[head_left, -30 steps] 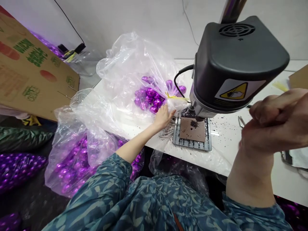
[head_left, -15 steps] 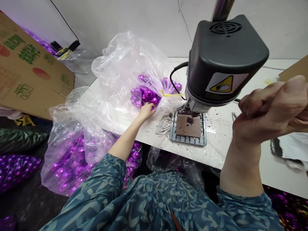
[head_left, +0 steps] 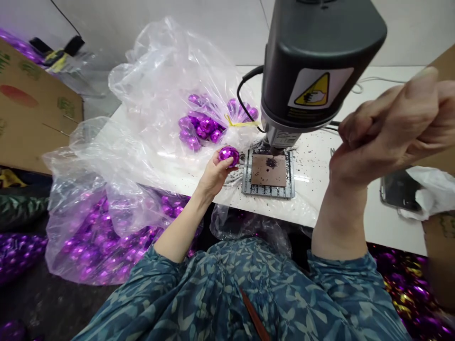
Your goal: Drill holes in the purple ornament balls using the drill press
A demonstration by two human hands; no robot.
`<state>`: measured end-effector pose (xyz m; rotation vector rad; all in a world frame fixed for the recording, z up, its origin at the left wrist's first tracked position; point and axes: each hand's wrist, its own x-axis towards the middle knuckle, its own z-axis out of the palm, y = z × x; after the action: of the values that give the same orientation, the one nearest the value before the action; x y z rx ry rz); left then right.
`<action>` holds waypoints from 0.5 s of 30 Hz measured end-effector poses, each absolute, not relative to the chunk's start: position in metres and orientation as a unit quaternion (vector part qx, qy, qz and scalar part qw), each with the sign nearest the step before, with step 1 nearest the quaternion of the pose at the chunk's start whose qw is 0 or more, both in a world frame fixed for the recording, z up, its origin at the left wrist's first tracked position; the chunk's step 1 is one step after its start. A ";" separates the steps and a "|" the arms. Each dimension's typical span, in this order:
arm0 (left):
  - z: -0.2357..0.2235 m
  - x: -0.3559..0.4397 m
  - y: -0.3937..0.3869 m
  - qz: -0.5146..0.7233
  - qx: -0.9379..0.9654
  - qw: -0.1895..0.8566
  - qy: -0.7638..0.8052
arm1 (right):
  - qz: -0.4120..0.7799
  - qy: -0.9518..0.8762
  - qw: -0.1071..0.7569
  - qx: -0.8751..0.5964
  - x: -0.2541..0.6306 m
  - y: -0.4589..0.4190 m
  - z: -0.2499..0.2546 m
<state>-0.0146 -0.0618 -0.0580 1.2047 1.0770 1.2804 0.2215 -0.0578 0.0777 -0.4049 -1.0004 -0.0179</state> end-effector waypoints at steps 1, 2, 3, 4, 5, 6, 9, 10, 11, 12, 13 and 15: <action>-0.061 -0.010 -0.067 0.523 0.528 0.482 0.465 | -0.010 -0.477 0.856 -0.198 0.221 -0.059 0.078; -0.064 -0.005 -0.072 0.516 0.551 0.453 0.475 | -0.012 -0.482 0.852 -0.203 0.220 -0.061 0.078; -0.067 -0.001 -0.076 0.512 0.565 0.439 0.476 | -0.012 -0.483 0.848 -0.217 0.219 -0.063 0.078; -0.070 0.003 -0.078 0.510 0.569 0.444 0.468 | -0.014 -0.484 0.843 -0.234 0.218 -0.065 0.079; -0.074 0.007 -0.079 0.510 0.561 0.468 0.454 | -0.019 -0.486 0.837 -0.251 0.217 -0.067 0.079; -0.077 0.010 -0.078 0.510 0.546 0.501 0.437 | -0.026 -0.489 0.830 -0.266 0.216 -0.069 0.080; -0.089 0.021 -0.068 0.515 0.489 0.573 0.409 | -0.045 -0.487 0.818 -0.302 0.214 -0.070 0.082; -0.094 0.024 -0.064 0.520 0.475 0.581 0.408 | -0.048 -0.487 0.814 -0.313 0.214 -0.069 0.082; -0.099 0.027 -0.059 0.525 0.465 0.583 0.411 | -0.051 -0.484 0.810 -0.326 0.214 -0.069 0.082; -0.104 0.030 -0.055 0.529 0.459 0.580 0.415 | -0.054 -0.482 0.807 -0.337 0.214 -0.068 0.083; -0.108 0.033 -0.051 0.533 0.458 0.574 0.420 | -0.055 -0.483 0.804 -0.342 0.214 -0.067 0.083; -0.114 0.038 -0.047 0.541 0.467 0.557 0.423 | -0.053 -0.489 0.801 -0.340 0.215 -0.067 0.082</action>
<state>0.0381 -0.0466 -0.1140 1.1010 0.9991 1.2776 0.2149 -0.0667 0.0817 -0.7284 -1.0492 -0.1126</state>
